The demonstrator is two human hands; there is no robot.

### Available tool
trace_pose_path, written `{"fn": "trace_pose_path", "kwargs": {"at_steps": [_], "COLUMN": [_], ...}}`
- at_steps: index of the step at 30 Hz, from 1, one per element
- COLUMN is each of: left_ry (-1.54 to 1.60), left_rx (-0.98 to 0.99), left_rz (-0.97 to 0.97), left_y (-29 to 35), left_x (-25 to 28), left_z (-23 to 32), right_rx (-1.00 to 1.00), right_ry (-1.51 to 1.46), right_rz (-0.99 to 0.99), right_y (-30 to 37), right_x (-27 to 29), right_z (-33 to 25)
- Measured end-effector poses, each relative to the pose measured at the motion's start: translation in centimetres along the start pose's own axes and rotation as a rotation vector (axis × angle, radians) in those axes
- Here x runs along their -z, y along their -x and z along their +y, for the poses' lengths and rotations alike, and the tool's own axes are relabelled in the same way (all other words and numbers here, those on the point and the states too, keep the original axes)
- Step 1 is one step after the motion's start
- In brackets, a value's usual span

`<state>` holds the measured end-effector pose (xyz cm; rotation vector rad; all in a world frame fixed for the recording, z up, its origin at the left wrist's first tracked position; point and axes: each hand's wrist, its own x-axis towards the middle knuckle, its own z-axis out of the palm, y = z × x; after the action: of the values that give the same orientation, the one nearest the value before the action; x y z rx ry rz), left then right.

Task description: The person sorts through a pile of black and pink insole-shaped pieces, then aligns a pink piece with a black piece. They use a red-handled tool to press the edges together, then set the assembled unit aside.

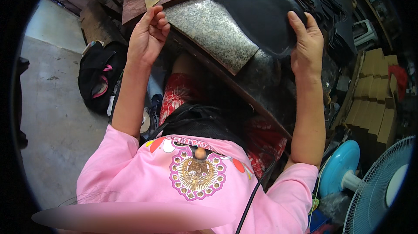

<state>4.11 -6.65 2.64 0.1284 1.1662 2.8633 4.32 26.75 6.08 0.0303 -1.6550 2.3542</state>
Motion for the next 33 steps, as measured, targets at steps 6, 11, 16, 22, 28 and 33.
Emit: {"fn": "trace_pose_path", "kwargs": {"at_steps": [6, 11, 16, 22, 28, 33], "left_ry": [-0.264, -0.417, -0.842, -1.209, -1.405, -1.396], "left_rx": [0.07, 0.053, 0.068, -0.56, -0.76, -0.676], "left_rz": [-0.13, -0.28, -0.566, -0.265, -0.253, -0.321], "left_y": [2.5, 1.4, 1.4, 1.4, 1.1, 1.0], "left_x": [-5.4, -6.2, -6.3, -6.7, -6.3, -5.9], "left_z": [-3.0, -1.7, -2.0, -3.0, -3.3, -3.1], "right_rx": [-0.193, -0.337, -0.365, -0.337, -0.297, -0.265], "right_ry": [0.011, 0.176, 0.242, 0.271, 0.254, 0.262], "right_rz": [-0.313, -0.459, -0.523, -0.404, -0.374, -0.358], "right_y": [3.4, 3.6, 3.5, 3.6, 3.3, 3.3], "right_x": [-3.3, -3.5, -2.8, -3.1, -2.9, -2.9], "right_z": [0.8, 0.6, 0.5, 1.1, 1.4, 1.7]}}
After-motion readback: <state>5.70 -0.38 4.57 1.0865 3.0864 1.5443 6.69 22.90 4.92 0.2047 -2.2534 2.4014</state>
